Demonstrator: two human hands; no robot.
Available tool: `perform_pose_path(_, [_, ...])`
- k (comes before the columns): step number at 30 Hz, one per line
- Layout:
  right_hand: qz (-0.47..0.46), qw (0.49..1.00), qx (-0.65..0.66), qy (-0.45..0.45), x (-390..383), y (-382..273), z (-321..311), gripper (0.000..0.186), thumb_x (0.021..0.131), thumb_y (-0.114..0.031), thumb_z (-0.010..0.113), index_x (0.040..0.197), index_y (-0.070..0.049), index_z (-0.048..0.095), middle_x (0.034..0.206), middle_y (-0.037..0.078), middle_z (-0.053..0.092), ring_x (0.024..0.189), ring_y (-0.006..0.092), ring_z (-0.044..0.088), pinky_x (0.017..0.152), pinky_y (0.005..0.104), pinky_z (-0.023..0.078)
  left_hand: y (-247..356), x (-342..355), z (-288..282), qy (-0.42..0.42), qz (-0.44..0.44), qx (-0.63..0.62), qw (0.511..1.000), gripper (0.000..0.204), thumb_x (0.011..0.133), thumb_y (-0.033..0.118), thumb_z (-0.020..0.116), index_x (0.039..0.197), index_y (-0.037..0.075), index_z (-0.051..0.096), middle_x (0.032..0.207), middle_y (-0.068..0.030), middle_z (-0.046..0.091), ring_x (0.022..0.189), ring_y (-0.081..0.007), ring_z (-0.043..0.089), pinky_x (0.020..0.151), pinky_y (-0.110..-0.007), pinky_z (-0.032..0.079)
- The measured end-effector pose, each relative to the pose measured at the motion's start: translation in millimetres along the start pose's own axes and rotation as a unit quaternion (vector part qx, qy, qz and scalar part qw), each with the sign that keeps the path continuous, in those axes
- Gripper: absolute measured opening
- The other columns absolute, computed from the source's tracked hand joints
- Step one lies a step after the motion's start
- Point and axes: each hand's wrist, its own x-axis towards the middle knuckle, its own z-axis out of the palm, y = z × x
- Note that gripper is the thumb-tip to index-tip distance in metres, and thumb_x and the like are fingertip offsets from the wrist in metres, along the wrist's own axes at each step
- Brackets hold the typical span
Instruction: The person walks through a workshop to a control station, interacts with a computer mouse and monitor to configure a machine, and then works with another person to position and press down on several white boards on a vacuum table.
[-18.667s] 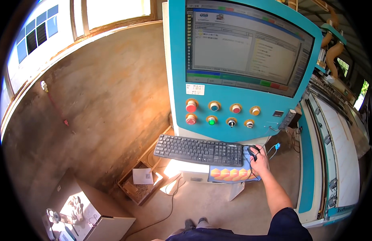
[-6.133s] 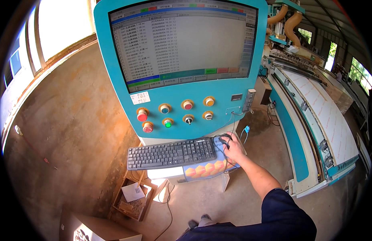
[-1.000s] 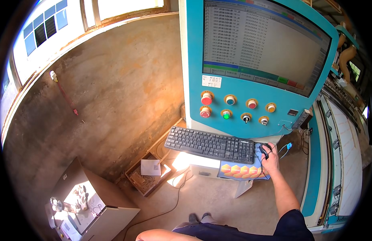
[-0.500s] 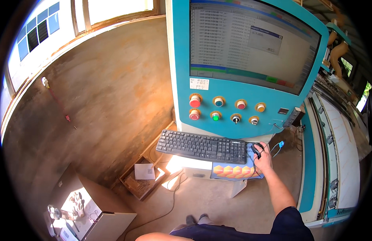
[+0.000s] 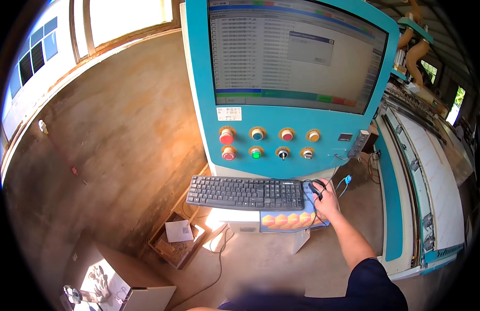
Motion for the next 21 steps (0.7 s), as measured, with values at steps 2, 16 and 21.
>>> perform_pose_path(2, [-0.010,1.000,0.002,0.004,0.3,-0.7,0.5,0.040,0.080,-0.014,0.065,0.121,-0.013,0.063,0.135,0.013,0.048,0.119,0.0345,0.052,0.100,0.0384,0.046,-0.6,-0.7,1.0,0.013,0.001,-0.002,1.000,0.032,0.084,0.042,0.073,0.066,0.017,0.066,0.064,0.0014,0.058,0.053,-0.0212,0.058,0.045,-0.035,0.043])
perform_pose_path(16, [-0.015,1.000,0.022,0.009,0.0,7.6,6.8,0.039,0.080,-0.013,0.065,0.119,-0.012,0.064,0.136,0.016,0.047,0.120,0.0364,0.051,0.100,0.0395,0.046,-1.0,1.0,0.8,0.008,0.003,-0.001,1.000,0.032,0.084,0.041,0.073,0.065,0.017,0.065,0.063,0.0006,0.057,0.054,-0.0226,0.057,0.046,-0.035,0.042])
perform_pose_path(21, [-0.019,0.999,0.026,0.011,-0.1,3.8,5.4,0.039,0.079,-0.013,0.065,0.118,-0.012,0.064,0.135,0.015,0.048,0.119,0.0363,0.052,0.099,0.0395,0.046,0.2,0.2,0.8,0.008,-0.002,-0.001,1.000,0.031,0.084,0.041,0.074,0.066,0.017,0.066,0.063,0.0008,0.058,0.054,-0.0222,0.058,0.046,-0.035,0.042])
